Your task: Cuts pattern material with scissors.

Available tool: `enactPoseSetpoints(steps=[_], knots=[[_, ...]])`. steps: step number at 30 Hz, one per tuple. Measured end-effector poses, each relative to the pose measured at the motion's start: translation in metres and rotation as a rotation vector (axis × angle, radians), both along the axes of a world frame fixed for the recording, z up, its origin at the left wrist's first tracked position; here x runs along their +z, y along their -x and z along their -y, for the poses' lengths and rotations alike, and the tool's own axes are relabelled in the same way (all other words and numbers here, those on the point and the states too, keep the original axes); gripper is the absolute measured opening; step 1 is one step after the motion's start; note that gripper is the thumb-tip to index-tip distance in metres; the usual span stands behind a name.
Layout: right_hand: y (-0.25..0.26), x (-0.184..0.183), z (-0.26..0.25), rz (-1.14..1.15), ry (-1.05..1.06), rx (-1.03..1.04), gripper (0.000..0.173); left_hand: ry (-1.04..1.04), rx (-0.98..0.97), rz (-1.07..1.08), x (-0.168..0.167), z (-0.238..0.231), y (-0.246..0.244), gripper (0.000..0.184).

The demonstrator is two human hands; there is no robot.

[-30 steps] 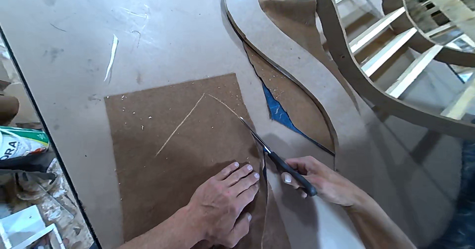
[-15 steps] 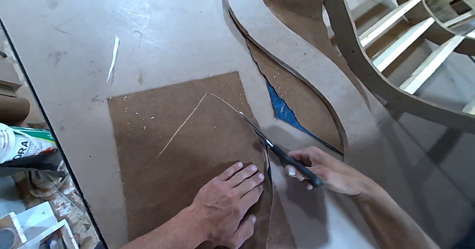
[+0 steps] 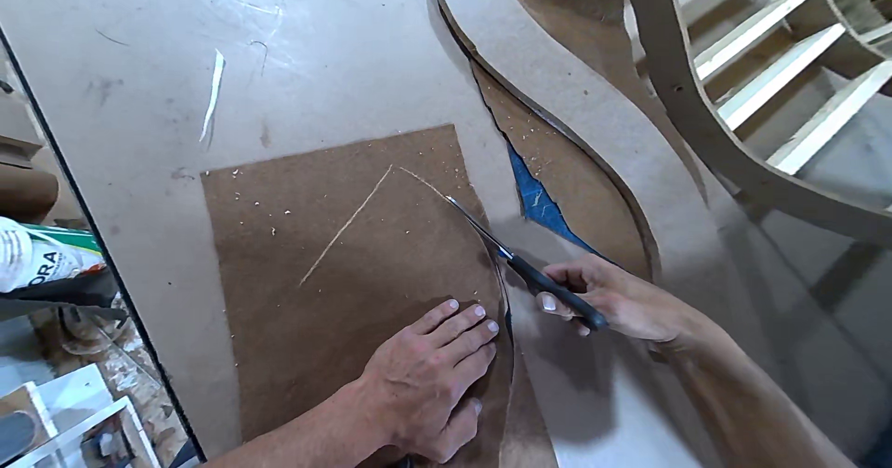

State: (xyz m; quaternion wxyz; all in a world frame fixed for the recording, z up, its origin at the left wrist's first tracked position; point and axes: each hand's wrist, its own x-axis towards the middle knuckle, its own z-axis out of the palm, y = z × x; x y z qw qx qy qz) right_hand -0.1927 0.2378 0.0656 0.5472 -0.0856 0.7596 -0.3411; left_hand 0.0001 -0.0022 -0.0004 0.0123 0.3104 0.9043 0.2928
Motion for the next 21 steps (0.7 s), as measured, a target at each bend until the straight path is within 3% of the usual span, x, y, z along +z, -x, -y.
enactPoseSetpoints(steps=[21], knots=[[0.017,0.000,0.012,0.016,0.038,0.039,0.034,-0.017,-0.004,-0.012,-0.002,-0.001,0.001,0.059]])
